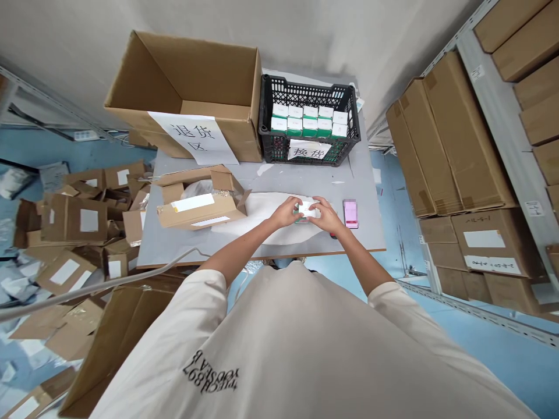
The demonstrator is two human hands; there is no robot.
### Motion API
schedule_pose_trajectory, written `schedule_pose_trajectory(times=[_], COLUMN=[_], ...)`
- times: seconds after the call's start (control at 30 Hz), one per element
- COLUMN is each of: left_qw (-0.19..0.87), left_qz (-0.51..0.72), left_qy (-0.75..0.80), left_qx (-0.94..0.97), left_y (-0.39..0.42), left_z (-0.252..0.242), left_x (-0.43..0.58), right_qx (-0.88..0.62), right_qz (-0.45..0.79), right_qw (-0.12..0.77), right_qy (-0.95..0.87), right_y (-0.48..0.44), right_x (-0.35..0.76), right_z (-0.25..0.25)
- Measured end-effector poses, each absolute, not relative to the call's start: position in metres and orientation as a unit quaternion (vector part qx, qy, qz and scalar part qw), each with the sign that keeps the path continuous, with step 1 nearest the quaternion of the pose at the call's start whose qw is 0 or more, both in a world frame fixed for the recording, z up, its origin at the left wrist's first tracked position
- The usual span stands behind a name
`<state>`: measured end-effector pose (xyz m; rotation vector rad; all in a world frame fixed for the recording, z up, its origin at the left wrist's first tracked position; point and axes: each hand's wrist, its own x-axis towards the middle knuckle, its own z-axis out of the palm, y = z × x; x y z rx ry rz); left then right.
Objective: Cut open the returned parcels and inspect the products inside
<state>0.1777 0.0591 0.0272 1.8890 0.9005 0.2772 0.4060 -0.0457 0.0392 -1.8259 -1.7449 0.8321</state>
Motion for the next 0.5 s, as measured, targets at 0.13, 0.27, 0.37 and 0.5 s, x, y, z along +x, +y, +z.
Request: schedule_pose_trajectory(times=[0.13, 0.27, 0.37, 0.5], left_qw=[0.481, 0.465, 0.454, 0.444], left_qz=[0.123, 0.114, 0.098, 0.087], left_qy=[0.366, 0.353, 0.33, 0.297], left_qx=[0.787, 0.804, 0.822, 0.841], left_y=[0.058, 0.06, 0.065, 0.075], left_z=[0.03, 0.035, 0.04, 0.05], left_x=[0.177, 0.171, 0.161, 0.144], right_qx=[-0.644, -0.644, -0.651, -0.659], right_qz=[0.246, 0.212, 0.2, 0.195], right_qw=[0.173, 0.129, 0.107, 0.117], right_qy=[-0.704, -0.723, -0.724, -0.717], right_y=[-0.043, -0.039, -0.036, -0.031], right_x=[0.399, 0.389, 0.382, 0.371], right_z=[0.043, 0.041, 0.041, 0.047])
